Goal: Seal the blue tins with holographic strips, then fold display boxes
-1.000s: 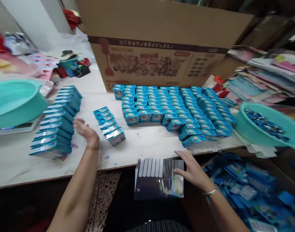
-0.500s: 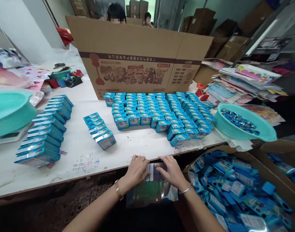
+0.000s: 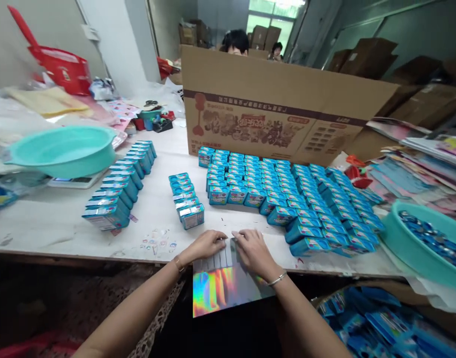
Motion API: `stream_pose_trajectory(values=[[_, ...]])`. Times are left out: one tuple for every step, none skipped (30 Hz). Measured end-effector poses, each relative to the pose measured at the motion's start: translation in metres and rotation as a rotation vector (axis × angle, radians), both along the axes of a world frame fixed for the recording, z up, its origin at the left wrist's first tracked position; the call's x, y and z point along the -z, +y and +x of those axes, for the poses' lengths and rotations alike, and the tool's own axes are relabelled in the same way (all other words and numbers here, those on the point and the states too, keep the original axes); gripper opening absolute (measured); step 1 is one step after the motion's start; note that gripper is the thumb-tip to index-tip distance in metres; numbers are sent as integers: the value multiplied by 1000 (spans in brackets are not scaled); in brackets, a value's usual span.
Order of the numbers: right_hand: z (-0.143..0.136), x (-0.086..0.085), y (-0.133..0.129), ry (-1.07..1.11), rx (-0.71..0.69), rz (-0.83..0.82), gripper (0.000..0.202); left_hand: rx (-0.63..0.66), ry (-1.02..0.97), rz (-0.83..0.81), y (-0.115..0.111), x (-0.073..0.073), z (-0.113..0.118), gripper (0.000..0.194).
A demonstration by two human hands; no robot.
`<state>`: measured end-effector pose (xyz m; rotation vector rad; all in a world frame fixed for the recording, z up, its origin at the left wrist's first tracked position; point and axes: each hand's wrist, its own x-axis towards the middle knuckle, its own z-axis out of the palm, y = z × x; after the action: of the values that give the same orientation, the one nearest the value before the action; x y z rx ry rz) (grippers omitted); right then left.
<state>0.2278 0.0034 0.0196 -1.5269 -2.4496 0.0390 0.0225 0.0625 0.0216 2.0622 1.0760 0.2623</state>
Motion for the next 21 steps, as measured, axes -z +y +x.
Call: stream_pose_trajectory(values=[[-3, 3, 2, -1, -19, 10, 34, -14, -36, -6, 0, 6, 0, 33], [-6, 6, 3, 6, -30, 20, 31, -26, -70, -12, -1, 11, 0, 36], [-7, 9, 2, 15, -36, 30, 29, -37, -99, -15, -2, 15, 0, 37], [-8, 11, 1, 25, -40, 41, 29, -47, -121, -16, -4, 18, 0, 37], [-9, 12, 0, 33, -45, 54, 29, -53, -134, -18, -5, 20, -1, 37], [-9, 13, -2, 40, -54, 68, 29, -57, -144, -22, -6, 20, -1, 36], [-9, 14, -4, 45, -64, 85, 30, -57, -152, -30, -7, 21, -2, 36], [-8, 14, -6, 48, -71, 104, 31, -58, -159, -38, -8, 21, -2, 35], [-7, 15, -9, 50, -76, 126, 31, -59, -162, -44, -8, 20, -3, 35], [-6, 16, -11, 52, -80, 146, 31, -59, -160, -49, -8, 20, -3, 35], [-5, 17, -13, 54, -83, 161, 31, -59, -156, -50, -7, 20, -3, 35], [-3, 18, -16, 54, -89, 171, 31, -60, -149, -49, -7, 20, -3, 35], [-2, 19, -17, 53, -94, 176, 31, -61, -140, -47, -7, 21, -3, 35], [-1, 20, -19, 50, -98, 178, 31, -64, -132, -44, -8, 21, -3, 35], [-1, 21, -20, 45, -100, 180, 31, -66, -125, -42, -8, 22, -3, 34], [0, 22, -22, 37, -99, 183, 30, -69, -119, -39, -8, 22, -3, 34], [0, 22, -22, 28, -98, 186, 30, -70, -115, -37, -9, 23, -3, 34], [0, 23, -23, 19, -96, 189, 29, -68, -113, -34, -9, 23, -3, 34], [0, 23, -25, 9, -92, 189, 29, -61, -111, -31, -10, 23, -3, 33], [0, 23, -26, -1, -89, 188, 28, -55, -106, -29, -10, 22, -3, 33], [0, 23, -28, -11, -88, 186, 28, -51, -98, -27, -11, 22, -2, 33]])
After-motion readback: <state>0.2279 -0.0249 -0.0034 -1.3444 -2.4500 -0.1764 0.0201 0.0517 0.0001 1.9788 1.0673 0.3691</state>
